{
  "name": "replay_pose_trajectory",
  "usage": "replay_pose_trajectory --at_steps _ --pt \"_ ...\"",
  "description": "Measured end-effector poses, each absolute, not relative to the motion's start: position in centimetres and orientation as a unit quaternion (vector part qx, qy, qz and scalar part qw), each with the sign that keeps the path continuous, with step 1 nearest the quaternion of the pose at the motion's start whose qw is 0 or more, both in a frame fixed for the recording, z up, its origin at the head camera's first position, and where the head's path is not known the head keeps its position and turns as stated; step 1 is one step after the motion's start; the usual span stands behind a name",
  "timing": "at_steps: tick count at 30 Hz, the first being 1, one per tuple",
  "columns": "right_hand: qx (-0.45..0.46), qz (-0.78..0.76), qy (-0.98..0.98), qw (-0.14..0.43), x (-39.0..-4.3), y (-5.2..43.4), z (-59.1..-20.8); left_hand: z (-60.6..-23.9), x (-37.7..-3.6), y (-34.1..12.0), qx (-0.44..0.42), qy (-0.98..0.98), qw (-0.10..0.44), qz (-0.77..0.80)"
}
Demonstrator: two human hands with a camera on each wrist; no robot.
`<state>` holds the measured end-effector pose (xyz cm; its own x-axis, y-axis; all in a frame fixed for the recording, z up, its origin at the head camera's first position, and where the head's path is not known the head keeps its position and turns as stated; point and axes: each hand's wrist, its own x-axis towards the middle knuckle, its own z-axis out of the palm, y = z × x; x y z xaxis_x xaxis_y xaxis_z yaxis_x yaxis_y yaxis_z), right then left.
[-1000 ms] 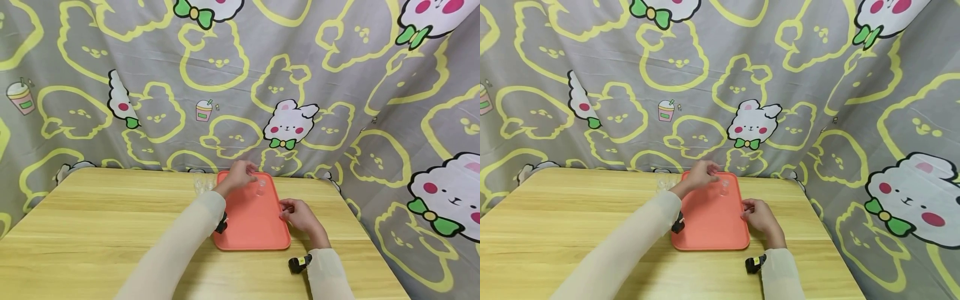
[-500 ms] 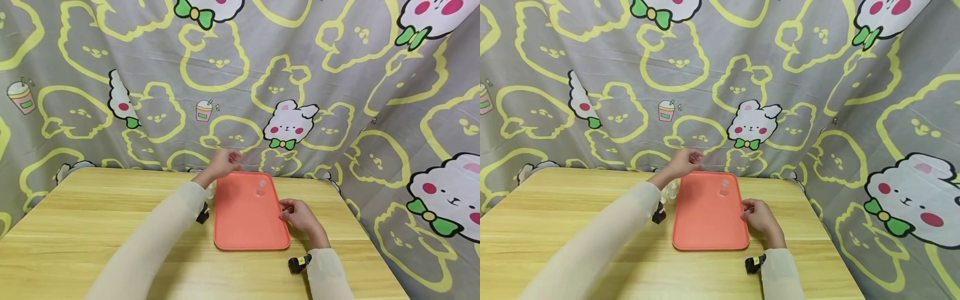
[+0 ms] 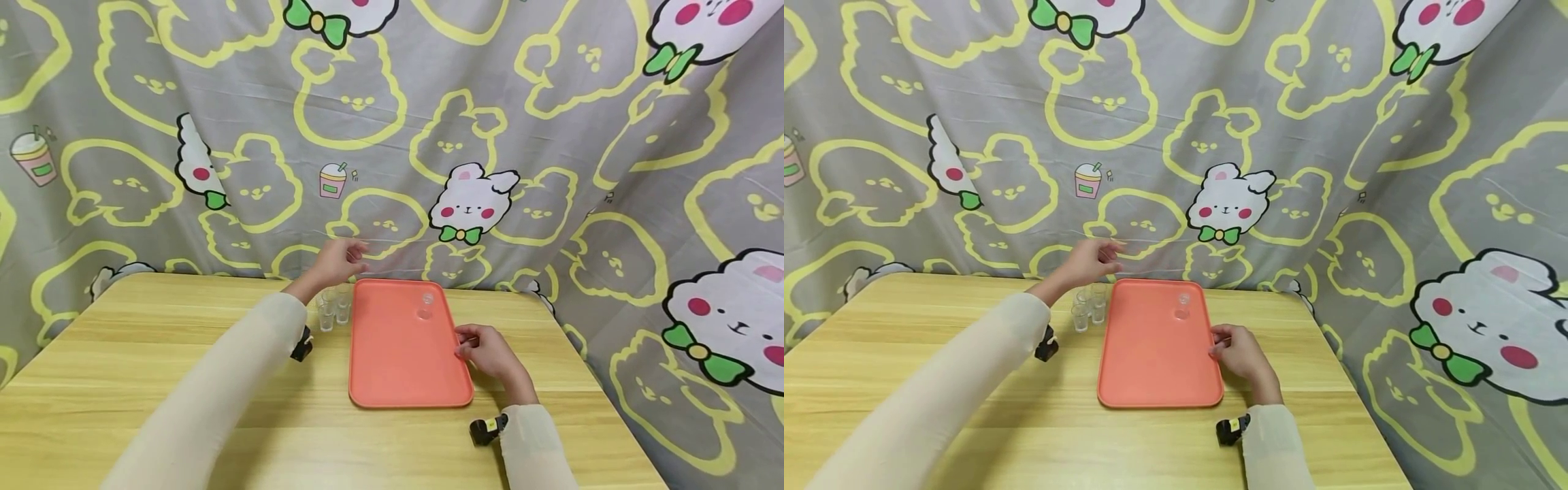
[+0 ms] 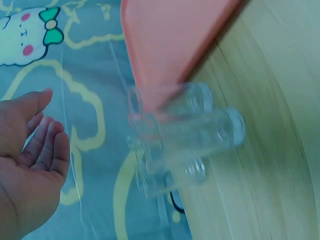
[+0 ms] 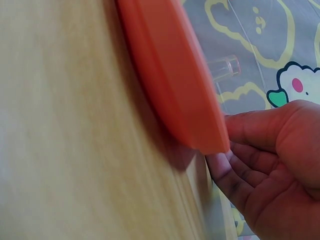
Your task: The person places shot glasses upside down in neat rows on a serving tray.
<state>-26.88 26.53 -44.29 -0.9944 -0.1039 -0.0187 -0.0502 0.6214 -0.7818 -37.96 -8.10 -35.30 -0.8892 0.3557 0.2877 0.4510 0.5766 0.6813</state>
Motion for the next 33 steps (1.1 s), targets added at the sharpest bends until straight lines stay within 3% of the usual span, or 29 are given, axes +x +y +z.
replay_pose_trajectory --at_steps 18,33 --pt "-0.041 -0.437 0.898 0.028 -26.7 26.3 -44.2 -36.5 -37.6 -15.0 -0.209 -0.904 0.068 -0.367" --pt "-0.037 -0.44 0.897 0.035 -26.8 26.4 -44.2 -38.2 -37.4 -18.0 -0.21 -0.906 0.008 -0.366"
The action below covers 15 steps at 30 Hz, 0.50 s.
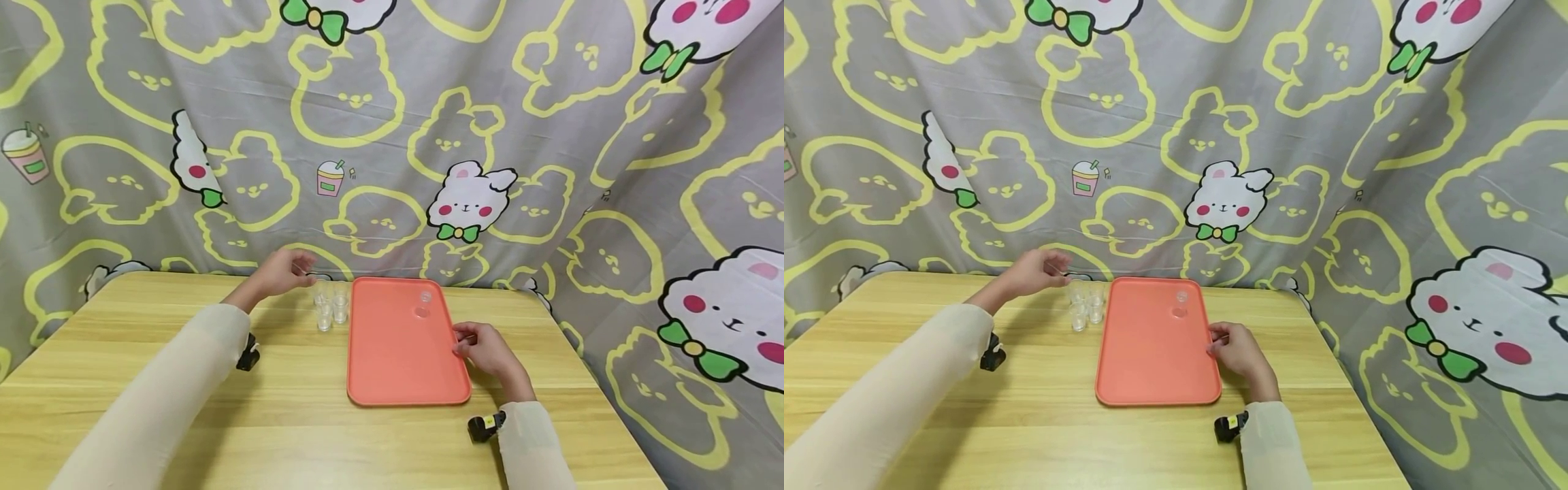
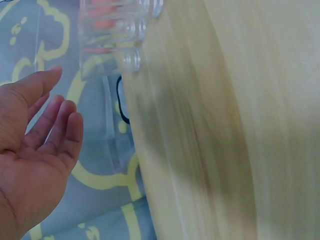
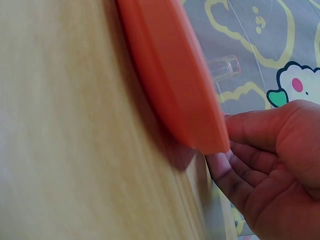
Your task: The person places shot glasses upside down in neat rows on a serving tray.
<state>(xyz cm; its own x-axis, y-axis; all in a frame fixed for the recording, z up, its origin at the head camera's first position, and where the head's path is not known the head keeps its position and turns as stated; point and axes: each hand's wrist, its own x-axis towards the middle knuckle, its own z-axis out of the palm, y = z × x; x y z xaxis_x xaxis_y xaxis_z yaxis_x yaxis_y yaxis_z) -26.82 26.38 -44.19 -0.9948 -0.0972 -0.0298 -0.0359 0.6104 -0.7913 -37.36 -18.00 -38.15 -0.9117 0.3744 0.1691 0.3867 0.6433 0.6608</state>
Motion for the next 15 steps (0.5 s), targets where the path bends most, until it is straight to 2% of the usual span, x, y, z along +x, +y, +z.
replay_pose_trajectory --at_steps 15 --pt "-0.034 -0.446 0.894 0.035 -26.8 26.3 -44.1 -40.3 -37.3 -18.3 -0.197 -0.893 -0.045 -0.402"
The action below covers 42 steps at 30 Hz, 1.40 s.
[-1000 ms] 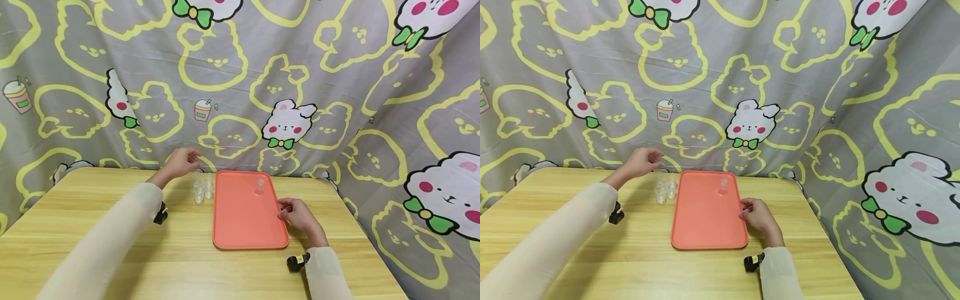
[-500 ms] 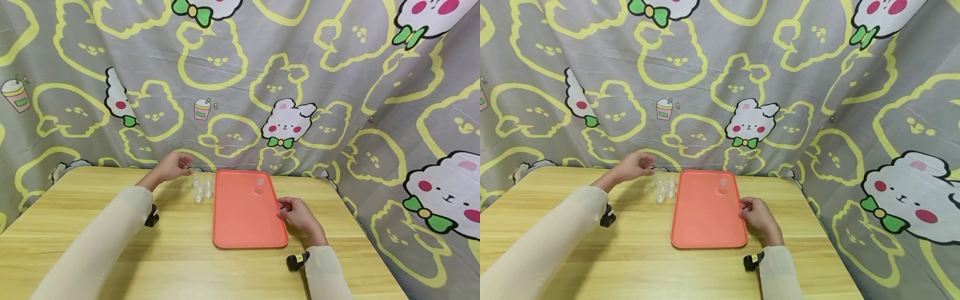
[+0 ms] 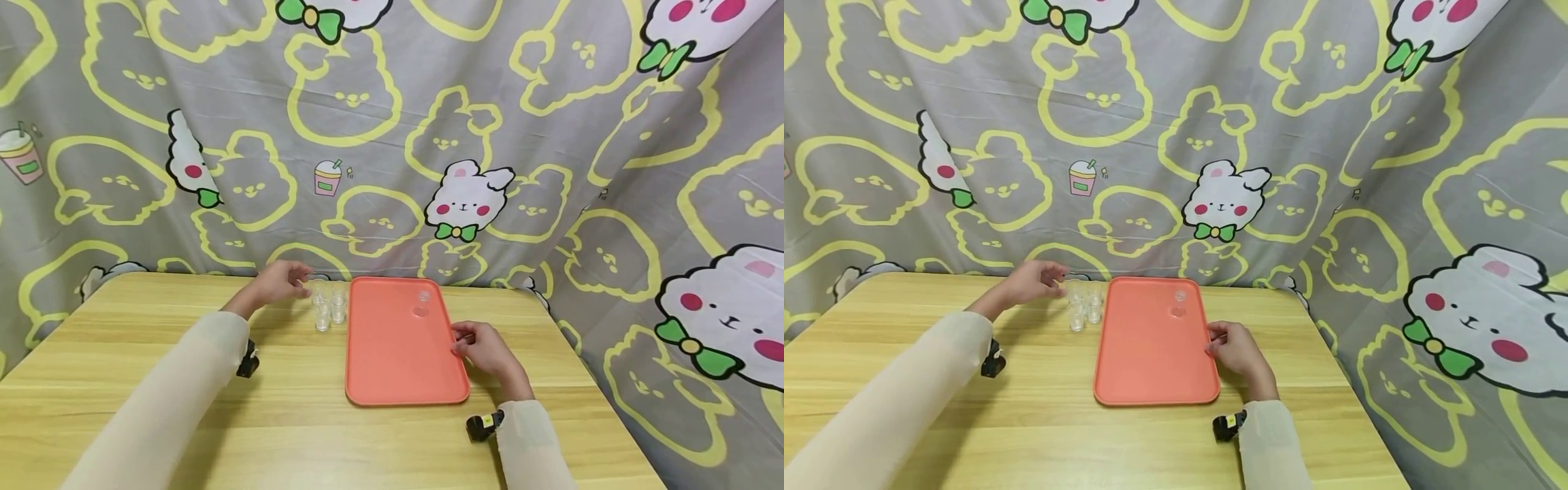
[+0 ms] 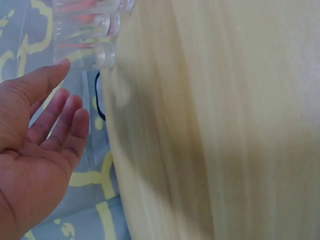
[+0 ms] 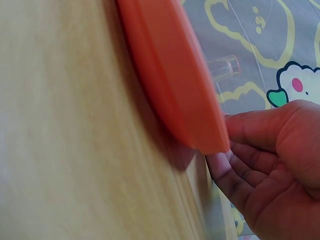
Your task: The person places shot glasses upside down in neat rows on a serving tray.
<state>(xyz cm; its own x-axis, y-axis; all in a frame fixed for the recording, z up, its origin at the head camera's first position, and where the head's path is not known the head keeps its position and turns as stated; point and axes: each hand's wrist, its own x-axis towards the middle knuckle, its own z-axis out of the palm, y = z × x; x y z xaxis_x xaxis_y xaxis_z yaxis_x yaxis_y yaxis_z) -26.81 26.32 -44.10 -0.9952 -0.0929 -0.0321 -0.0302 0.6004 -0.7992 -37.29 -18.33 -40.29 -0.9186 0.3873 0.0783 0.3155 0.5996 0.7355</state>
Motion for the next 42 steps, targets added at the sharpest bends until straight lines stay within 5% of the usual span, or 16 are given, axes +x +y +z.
replay_pose_trajectory --at_steps 42 --pt "-0.033 -0.447 0.893 0.041 -26.8 26.4 -44.1 -43.1 -38.1 -16.9 0.186 0.885 0.053 0.424"
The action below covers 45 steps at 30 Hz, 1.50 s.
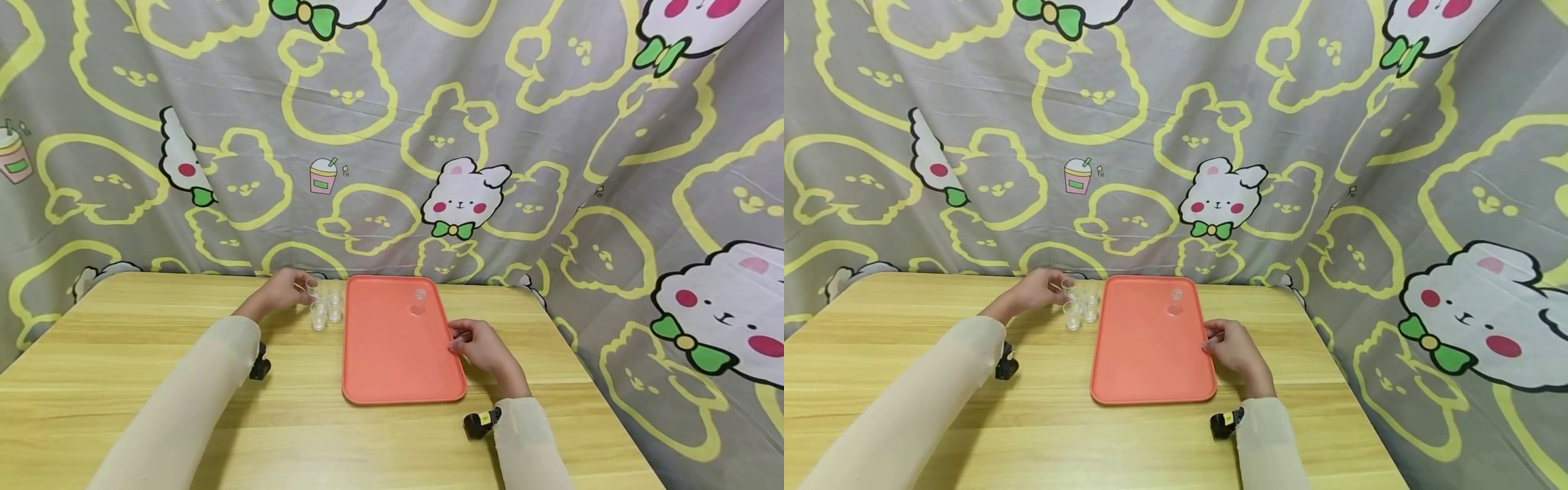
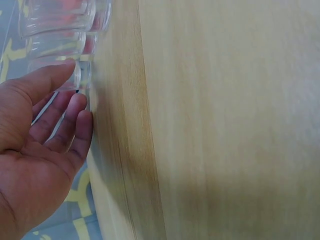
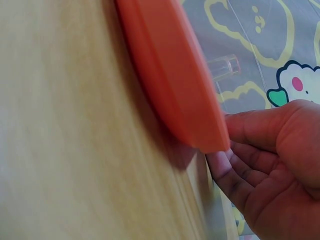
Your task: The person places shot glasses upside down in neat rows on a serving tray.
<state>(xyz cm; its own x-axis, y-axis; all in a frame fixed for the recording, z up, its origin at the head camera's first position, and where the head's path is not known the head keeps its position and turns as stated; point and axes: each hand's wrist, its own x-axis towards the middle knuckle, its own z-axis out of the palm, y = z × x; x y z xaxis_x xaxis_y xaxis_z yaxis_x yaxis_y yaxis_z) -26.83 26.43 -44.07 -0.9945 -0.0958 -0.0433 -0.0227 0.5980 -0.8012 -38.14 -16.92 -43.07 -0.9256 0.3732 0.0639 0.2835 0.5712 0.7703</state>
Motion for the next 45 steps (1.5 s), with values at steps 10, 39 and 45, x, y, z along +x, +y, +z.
replay_pose_trajectory --at_steps 10,39,45 --pt "-0.037 -0.447 0.893 0.041 -26.7 26.3 -44.0 -42.9 -38.1 -17.2 0.164 0.894 0.047 0.415" --pt "-0.039 -0.445 0.894 0.037 -27.1 26.6 -44.4 -38.6 -38.1 -15.8 0.147 0.867 -0.031 0.474" --pt "-0.04 -0.452 0.89 0.039 -27.0 26.6 -44.3 -37.6 -37.8 -14.5 0.161 0.861 -0.033 0.481"
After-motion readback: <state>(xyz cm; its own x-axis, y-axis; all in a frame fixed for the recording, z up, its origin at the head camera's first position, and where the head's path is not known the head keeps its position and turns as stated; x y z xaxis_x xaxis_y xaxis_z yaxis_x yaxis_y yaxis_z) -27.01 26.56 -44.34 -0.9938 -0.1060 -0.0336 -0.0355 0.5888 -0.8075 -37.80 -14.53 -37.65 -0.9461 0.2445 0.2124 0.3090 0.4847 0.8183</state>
